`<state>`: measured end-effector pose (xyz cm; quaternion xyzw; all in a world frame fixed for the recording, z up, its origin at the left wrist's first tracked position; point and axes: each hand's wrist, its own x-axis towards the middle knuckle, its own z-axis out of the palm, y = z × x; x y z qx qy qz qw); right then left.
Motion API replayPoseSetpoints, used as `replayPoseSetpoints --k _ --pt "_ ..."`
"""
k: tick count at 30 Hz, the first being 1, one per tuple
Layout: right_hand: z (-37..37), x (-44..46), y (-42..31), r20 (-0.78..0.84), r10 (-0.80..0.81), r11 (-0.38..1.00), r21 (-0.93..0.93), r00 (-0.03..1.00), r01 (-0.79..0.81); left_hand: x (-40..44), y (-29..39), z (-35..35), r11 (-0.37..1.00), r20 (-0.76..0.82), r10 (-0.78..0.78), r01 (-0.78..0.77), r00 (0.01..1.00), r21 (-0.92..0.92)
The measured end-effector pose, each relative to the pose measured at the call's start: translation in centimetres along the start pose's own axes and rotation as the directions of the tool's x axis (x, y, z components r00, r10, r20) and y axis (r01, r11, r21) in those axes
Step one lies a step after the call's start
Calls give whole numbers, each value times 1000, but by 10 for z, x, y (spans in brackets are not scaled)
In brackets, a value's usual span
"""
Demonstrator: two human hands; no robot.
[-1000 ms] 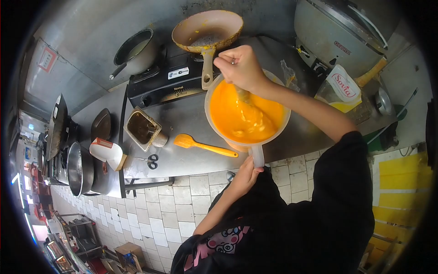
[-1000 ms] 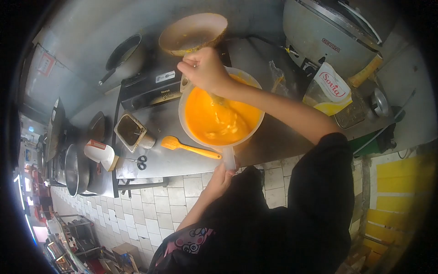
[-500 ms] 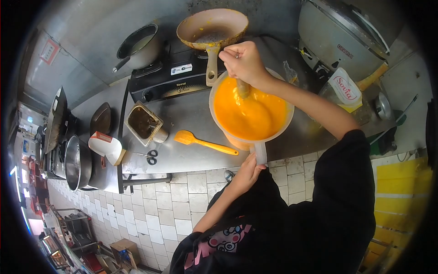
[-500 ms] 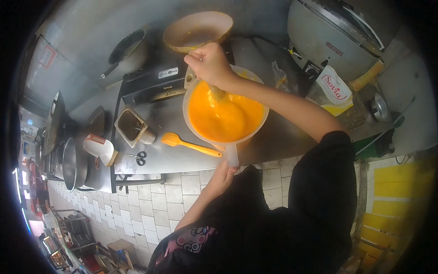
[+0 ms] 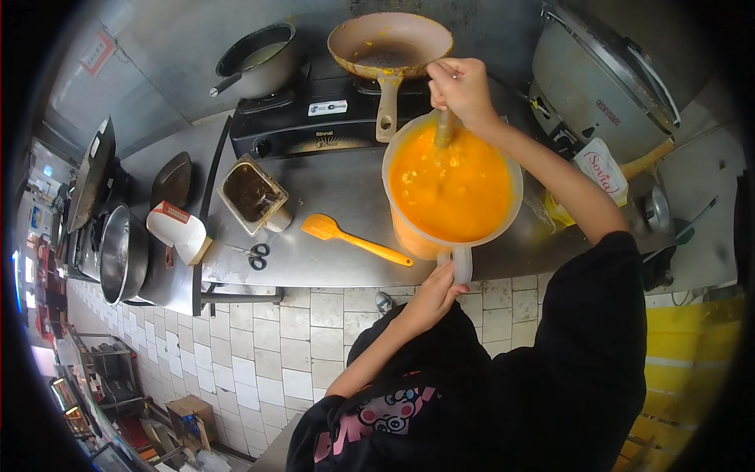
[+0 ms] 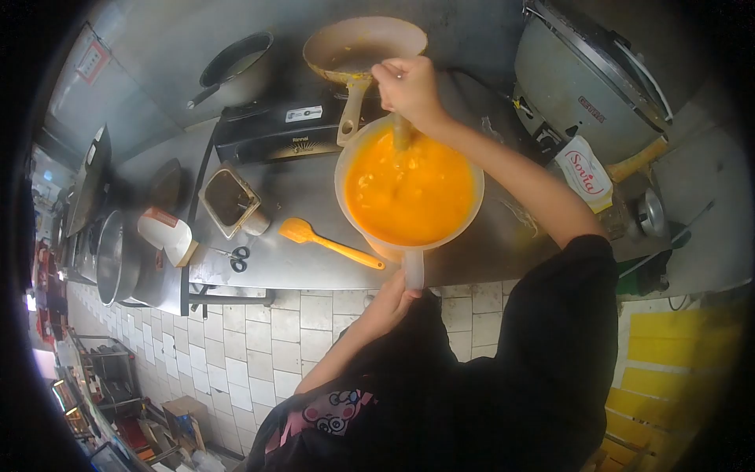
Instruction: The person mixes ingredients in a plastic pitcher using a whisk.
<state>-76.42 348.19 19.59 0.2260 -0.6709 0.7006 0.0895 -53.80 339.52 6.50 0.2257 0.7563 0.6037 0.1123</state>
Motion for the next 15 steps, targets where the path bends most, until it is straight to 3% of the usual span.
replayPoseSetpoints --k 7,8,12,15 --pt "-44 -23 -7 -67 -42 978 -205 997 27 1 1 -1 998 -39 66 -67 997 -8" --pt "-49 -28 -12 -79 1 991 -132 997 -11 1 1 -2 996 -36 91 -91 995 15" --pt "-48 -61 -36 -51 86 984 -152 995 -93 3 0 -4 991 -8 128 -128 992 37" --pt "-38 -79 -42 -17 158 982 -100 987 -159 4 -3 -1 978 -82 201 -195 976 67"
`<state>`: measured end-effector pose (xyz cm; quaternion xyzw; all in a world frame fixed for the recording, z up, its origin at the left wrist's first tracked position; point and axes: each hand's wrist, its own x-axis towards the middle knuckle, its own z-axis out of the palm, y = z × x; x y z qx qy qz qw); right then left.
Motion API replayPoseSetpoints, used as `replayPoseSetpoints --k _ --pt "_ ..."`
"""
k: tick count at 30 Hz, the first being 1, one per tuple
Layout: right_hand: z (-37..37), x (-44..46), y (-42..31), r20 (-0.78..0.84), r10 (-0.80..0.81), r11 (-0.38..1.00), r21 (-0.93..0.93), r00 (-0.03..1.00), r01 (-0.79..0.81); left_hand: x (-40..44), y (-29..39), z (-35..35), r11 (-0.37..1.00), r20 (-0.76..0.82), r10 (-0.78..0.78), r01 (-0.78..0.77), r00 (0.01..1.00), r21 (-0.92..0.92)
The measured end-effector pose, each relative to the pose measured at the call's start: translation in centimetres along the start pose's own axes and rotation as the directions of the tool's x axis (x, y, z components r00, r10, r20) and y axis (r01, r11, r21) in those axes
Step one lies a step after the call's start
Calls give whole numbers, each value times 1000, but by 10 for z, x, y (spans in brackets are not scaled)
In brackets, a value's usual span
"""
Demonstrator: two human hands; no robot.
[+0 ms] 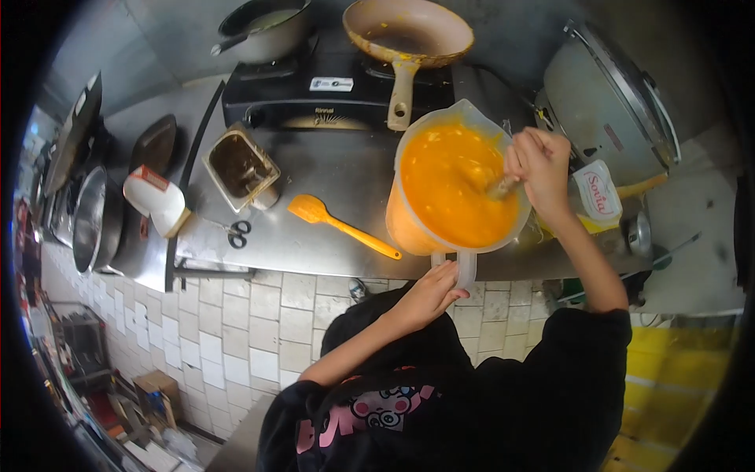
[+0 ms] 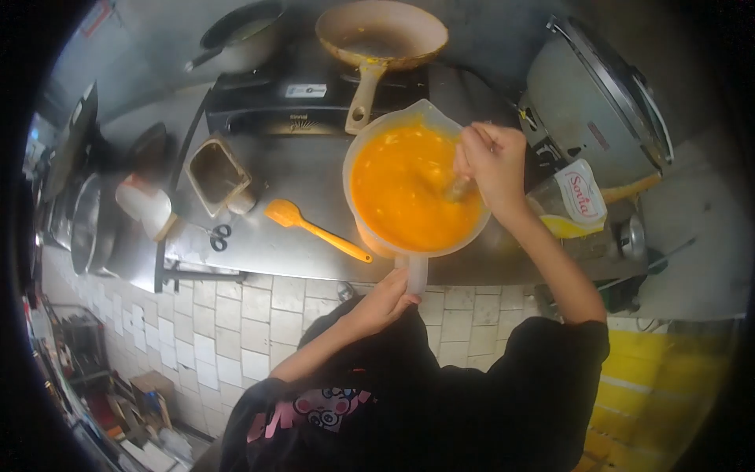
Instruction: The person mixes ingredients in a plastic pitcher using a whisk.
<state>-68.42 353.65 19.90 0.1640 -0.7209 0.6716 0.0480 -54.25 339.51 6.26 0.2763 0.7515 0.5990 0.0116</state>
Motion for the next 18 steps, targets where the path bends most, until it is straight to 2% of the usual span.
replayPoseSetpoints --k 1,2,6,12,14,15,18 --pt "3 -1 2 2 20 997 70 1000 -20 0 0 0 1000 -34 -10 9 999 -16" --pt "8 1 4 10 42 989 139 999 -42 0 0 -1 1000 5 4 -4 1000 1" --pt "34 19 15 20 -46 998 38 999 45 2 2 -10 997 28 75 -75 997 -25" --pt "53 12 11 66 76 997 -18 995 -75 -2 -4 -2 988 -110 136 -143 985 -56" --pt "50 22 -12 -45 30 999 39 999 -28 -1 -8 -3 984 -157 148 -161 976 -72" --pt "52 25 -23 -73 21 1000 11 997 -20 -1 -9 -2 982 -160 171 -180 972 -47" --pt "65 7 1 -99 -25 1000 11 995 26 -2 -10 2 973 -213 208 -224 955 -55"
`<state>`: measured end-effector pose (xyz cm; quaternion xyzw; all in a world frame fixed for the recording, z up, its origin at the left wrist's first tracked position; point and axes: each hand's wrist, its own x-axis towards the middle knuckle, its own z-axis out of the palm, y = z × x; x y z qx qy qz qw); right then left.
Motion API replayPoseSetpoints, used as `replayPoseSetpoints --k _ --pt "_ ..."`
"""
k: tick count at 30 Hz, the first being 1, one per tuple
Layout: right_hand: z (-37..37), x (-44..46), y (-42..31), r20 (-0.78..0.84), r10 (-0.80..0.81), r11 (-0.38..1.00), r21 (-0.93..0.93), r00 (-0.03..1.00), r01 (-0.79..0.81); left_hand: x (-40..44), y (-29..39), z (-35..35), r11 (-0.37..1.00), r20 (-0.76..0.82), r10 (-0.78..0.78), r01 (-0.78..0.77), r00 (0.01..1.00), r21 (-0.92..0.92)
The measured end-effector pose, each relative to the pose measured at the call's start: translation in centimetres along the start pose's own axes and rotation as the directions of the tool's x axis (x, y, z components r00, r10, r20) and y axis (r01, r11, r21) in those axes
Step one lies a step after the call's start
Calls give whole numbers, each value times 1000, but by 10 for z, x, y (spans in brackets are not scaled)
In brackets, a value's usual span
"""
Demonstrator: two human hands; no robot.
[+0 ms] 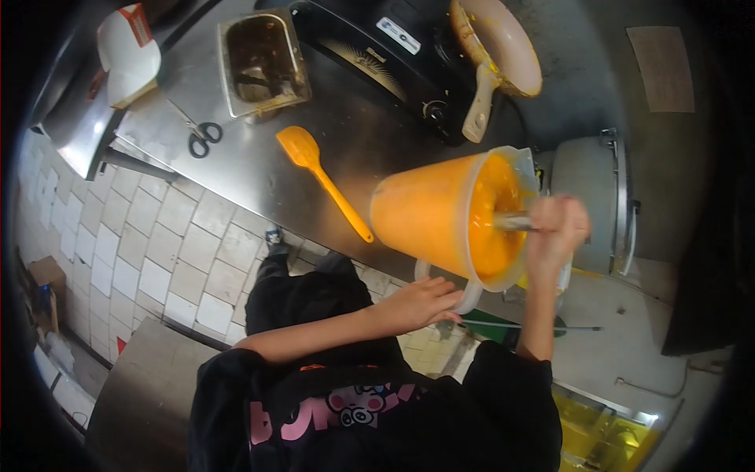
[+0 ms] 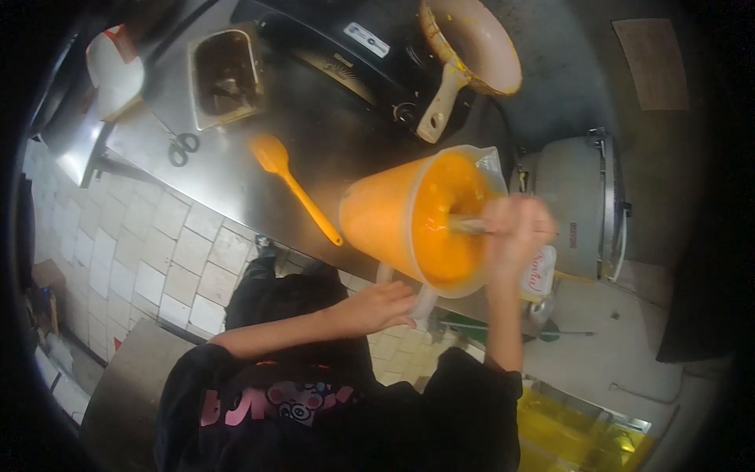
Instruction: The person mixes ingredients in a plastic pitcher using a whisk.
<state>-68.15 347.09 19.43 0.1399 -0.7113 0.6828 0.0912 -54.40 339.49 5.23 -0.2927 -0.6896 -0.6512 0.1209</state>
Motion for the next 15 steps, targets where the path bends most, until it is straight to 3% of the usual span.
replayPoseSetpoints --k 1,2,4,5,8,9,10,12,15 --pt "-6 -7 14 189 16 999 26 982 -22 0 -1 -1 1000 27 -16 15 1000 24" --pt "-9 -7 9 198 20 1000 7 980 -22 -1 -1 -2 998 51 -36 33 998 55" --pt "-11 -5 -2 69 86 996 4 994 -87 0 -3 -1 997 3 -31 31 1000 73" --pt "-9 1 -14 -2 48 997 -69 999 -48 -1 -3 1 997 -27 -7 9 1000 76" --pt "-5 4 -18 -63 13 1000 -22 998 -14 -3 -7 5 996 -73 21 -15 997 86" --pt "-8 0 -1 57 25 1000 11 998 -26 -4 -7 6 996 -71 47 -41 996 82" --pt "-3 -5 1 70 33 999 8 997 -34 -5 -6 7 996 -85 40 -33 996 81" --pt "9 -13 3 15 95 978 -188 995 -91 -5 -6 6 997 -97 39 -32 995 75" --pt "3 6 -16 -30 40 994 -97 999 -43 -5 -6 5 998 -105 30 -24 994 58"
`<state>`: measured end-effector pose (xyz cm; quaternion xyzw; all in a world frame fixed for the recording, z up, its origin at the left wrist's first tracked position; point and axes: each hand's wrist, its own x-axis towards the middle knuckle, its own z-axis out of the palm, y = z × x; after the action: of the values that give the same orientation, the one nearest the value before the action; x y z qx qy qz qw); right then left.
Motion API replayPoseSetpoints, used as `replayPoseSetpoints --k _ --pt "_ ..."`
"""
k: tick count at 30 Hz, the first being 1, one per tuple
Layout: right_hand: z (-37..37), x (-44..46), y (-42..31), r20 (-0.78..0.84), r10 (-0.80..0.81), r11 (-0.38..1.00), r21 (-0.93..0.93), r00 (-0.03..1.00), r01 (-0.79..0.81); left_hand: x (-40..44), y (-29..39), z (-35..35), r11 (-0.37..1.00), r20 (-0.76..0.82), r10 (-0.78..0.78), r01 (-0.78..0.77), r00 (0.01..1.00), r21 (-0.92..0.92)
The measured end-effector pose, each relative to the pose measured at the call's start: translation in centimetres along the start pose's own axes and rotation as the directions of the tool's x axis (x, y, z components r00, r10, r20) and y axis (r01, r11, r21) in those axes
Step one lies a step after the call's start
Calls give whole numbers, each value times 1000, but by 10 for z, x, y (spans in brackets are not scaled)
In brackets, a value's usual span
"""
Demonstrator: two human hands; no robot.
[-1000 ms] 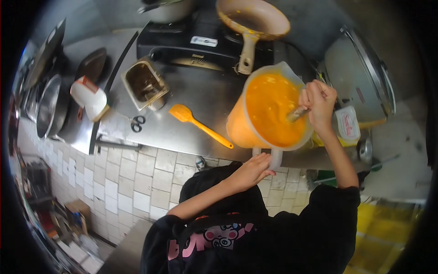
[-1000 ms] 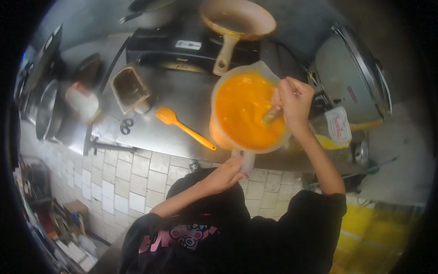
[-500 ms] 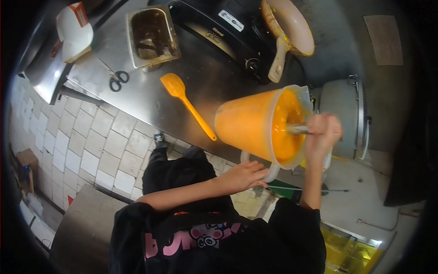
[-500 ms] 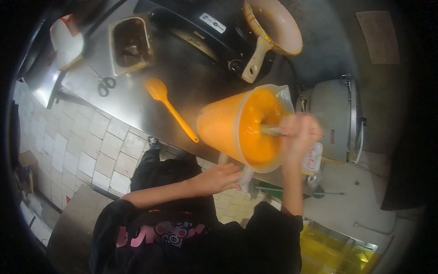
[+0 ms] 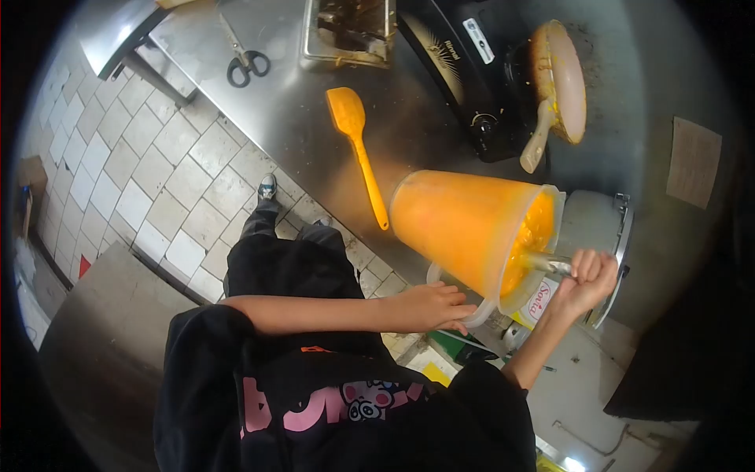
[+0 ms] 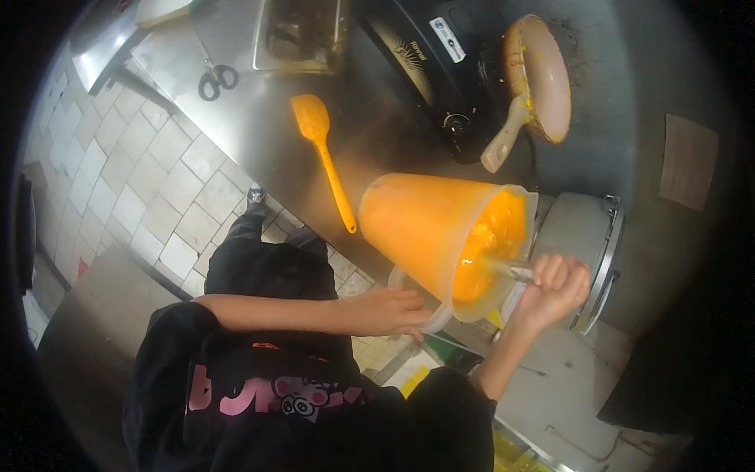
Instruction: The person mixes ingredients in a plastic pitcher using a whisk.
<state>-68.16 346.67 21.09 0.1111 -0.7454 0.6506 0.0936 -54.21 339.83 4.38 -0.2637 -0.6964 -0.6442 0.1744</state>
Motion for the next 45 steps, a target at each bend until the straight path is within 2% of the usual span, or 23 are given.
replayPoseSetpoints --k 1,3,5,7,9,10,13,14,17,18,19,22,25,30,33,35,36,38,39,40,42,43,45 --pt "0 2 -2 -64 -30 999 9 998 30 0 0 0 1000 -8 -7 7 1000 -1" --pt "3 -9 19 -9 -42 999 24 999 42 0 -1 0 1000 11 4 -4 1000 13" --pt "6 -13 26 -18 55 994 -91 998 -57 -1 -5 5 1000 -35 24 -23 999 19" --pt "5 -1 3 -33 59 997 -48 998 -61 -4 -5 9 999 -82 31 -29 996 21" --pt "5 3 -5 -92 -26 1000 7 995 27 -4 -5 9 999 -104 39 -37 994 18" --pt "13 -2 8 -225 -29 999 -25 974 24 -4 -5 10 999 -104 35 -34 994 13" --pt "10 -9 32 -63 133 989 -61 989 -137 -4 -5 8 999 -77 23 -27 997 -44" --pt "16 -6 24 -152 64 992 -102 986 -80 -4 -5 9 999 -77 21 -24 997 -35" --pt "2 9 -4 -50 79 996 54 996 -76 -5 -4 9 1000 -87 14 -16 996 -25" --pt "14 3 4 -273 10 999 -30 962 -18 -5 -4 8 1000 -96 20 -22 995 -18" --pt "18 -3 13 -277 8 999 -31 961 -17 -4 -4 8 1000 -93 23 -25 995 -20" --pt "9 -15 28 19 99 992 -75 995 -98 -4 -6 9 999 -88 16 -18 996 -26" --pt "4 -7 -3 -72 -12 999 -48 997 8 -3 -5 6 999 -96 44 -46 994 -17" --pt "-6 1 -73 -198 -177 984 -25 964 176 0 -3 -1 1000 41 12 -12 999 -11" --pt "-25 16 -108 -172 -245 962 79 954 262 3 -2 -4 1000 120 3 -1 993 -11" --pt "-34 23 -126 -46 -245 956 157 969 249 7 3 -13 1000 182 -16 20 983 -20" --pt "-36 24 -132 -70 -258 951 157 964 266 7 5 -16 997 226 -62 68 972 -21" --pt "-40 26 -143 113 -237 957 195 965 213 9 7 -17 998 253 -48 53 966 -17" --pt "-41 26 -146 90 -253 951 203 963 231 9 8 -18 998 256 -52 59 965 -17" --pt "-42 25 -149 154 -217 966 178 964 189 11 11 -23 999 276 -40 43 960 -3" --pt "-54 27 -149 332 -187 982 86 925 168 16 24 -41 944 230 -19 -59 973 326" --pt "-57 25 -149 310 -208 977 107 928 183 19 32 -54 936 252 -11 -79 968 343" --pt "-57 19 -150 280 -185 928 -266 942 262 32 57 -87 804 332 -124 -102 935 585"
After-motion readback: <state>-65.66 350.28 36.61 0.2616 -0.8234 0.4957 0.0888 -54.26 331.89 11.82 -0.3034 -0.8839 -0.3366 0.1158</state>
